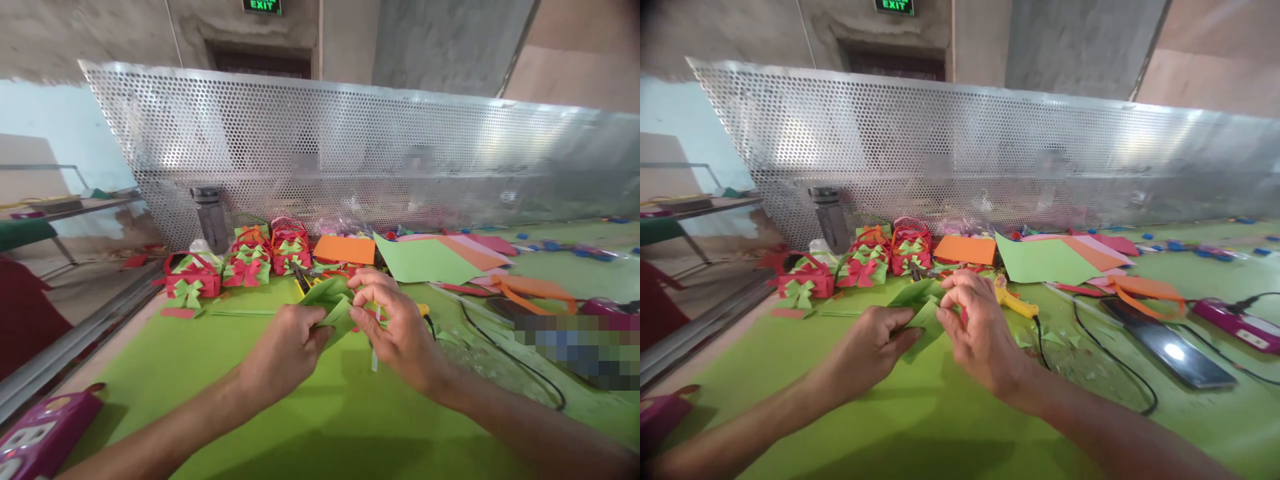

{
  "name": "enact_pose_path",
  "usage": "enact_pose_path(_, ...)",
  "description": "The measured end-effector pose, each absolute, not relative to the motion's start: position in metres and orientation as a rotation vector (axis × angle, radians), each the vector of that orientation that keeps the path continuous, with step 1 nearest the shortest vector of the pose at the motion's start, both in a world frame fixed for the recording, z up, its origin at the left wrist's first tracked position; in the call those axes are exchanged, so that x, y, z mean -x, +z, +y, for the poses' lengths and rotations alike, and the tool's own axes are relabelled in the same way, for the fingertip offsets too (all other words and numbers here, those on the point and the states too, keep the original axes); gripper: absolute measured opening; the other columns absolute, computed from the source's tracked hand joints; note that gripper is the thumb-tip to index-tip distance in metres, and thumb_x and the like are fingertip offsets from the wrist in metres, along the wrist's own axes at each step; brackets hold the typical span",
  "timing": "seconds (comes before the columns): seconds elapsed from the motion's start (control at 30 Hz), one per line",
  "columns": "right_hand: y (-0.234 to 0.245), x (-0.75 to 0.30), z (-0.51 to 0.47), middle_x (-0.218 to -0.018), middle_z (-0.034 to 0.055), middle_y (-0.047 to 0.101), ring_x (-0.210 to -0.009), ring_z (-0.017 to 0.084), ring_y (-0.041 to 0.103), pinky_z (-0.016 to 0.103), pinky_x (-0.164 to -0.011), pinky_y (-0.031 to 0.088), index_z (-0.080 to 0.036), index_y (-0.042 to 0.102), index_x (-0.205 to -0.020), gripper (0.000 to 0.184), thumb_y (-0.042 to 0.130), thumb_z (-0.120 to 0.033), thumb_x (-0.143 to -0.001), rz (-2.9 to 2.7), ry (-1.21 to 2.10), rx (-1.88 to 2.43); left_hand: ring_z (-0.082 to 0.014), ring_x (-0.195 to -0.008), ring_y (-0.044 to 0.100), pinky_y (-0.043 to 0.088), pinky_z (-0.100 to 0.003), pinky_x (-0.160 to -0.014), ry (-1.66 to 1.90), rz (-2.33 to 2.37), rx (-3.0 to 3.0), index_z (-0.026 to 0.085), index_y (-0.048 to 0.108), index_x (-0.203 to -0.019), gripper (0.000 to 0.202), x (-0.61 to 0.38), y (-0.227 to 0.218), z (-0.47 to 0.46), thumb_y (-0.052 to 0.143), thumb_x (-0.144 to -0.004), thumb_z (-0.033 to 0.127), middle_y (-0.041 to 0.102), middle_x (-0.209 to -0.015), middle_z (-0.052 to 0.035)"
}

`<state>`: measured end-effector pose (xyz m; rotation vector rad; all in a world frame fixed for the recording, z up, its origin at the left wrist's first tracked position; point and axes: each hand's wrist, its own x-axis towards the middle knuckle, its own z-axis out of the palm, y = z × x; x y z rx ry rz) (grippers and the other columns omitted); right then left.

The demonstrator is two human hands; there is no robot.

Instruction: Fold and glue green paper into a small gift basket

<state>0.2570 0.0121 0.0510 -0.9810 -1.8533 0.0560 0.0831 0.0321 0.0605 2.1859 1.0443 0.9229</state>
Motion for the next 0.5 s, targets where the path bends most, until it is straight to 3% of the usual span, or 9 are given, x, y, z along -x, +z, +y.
enact_pose_path(0.13,0.0507,-0.2570,0.0125,-0.103,0.0076,0.057,-0.108,0.024,0.050,0.044,-0.093,0.037,-0.021,0.047,-0.072,0.015,0.059,-0.022,-0.080,-1.861,0.043,0.982,-0.0088,-0.044,0.019,0.015,-0.025,-0.043,0.870,1.084,-2.277,0.020,0.028,-0.046,0.037,-0.0834,0.0598,0.0312,0.051,-0.075,0.013,0.023,-0.045,0.0053)
enact_pose_path(0.5,0.0487,-0.2556,0.0108,-0.100,0.0058,0.059,-0.108,0.022,0.050,0.045,-0.094,0.036,-0.021,0.044,-0.070,0.018,0.058,-0.019,-0.081,-1.869,0.016,0.956,-0.0097,-0.048,0.019,0.016,-0.025,-0.044,0.895,1.047,-2.220,0.020,0.025,-0.050,0.041,-0.0882,0.0560,0.0268,0.050,-0.081,0.027,0.020,-0.051,0.0051)
